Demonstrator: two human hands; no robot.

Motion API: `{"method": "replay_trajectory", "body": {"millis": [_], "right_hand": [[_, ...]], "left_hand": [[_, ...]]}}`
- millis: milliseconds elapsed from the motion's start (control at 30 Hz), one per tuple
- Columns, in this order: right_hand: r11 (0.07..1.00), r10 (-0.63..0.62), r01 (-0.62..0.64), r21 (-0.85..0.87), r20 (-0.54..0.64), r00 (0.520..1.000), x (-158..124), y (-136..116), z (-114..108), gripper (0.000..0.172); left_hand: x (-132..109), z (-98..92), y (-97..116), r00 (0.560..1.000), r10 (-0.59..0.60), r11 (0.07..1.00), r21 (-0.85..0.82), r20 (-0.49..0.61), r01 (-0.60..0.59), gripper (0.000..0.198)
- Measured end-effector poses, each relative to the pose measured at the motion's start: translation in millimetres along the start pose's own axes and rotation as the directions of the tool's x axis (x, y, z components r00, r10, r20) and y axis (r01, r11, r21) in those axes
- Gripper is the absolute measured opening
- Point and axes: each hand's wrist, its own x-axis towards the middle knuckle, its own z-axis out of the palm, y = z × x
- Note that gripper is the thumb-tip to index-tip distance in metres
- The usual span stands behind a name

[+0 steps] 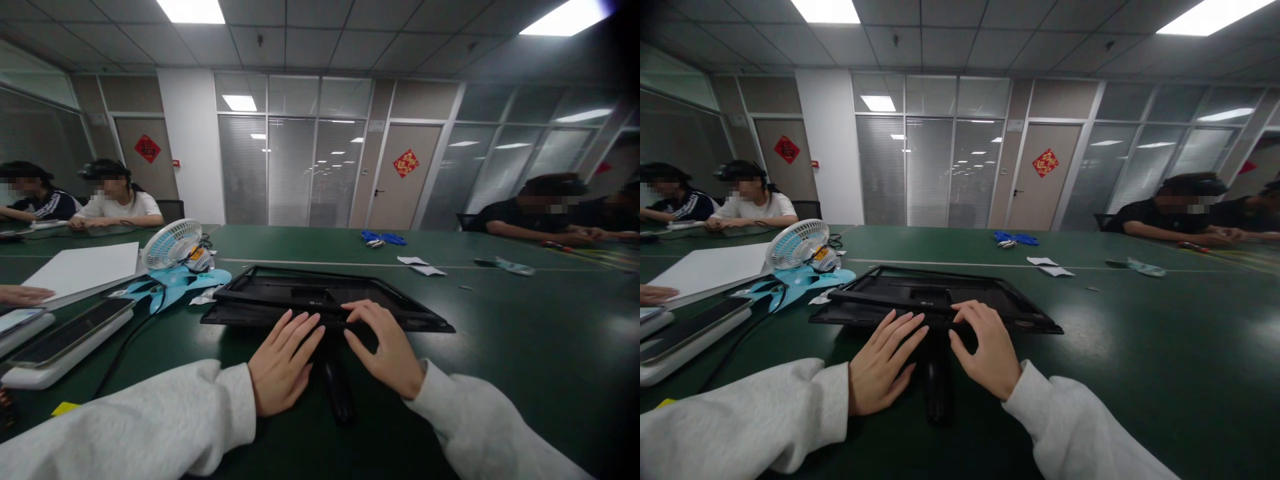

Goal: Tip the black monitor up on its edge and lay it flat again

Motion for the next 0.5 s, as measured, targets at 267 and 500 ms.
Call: {"method": "replay_trajectory", "body": {"millis": [267, 500], "right_hand": [[0.992, -0.11, 0.11, -0.062, 0.012, 0.994, 0.2, -15.5, -9.0, 0.008], [0.963, 0.023, -0.004, -0.268, 0.069, 0.997, 4.4, 2.3, -8.6, 0.025]], "left_hand": [[0.9, 1.9, 0.1, 0.999, 0.022, 1.0, -0.011, -0.048, -0.023, 0.059], [1.4, -0.2, 1.2, 0.999, 0.018, 1.0, -0.016, -0.044, -0.019, 0.059]]}}
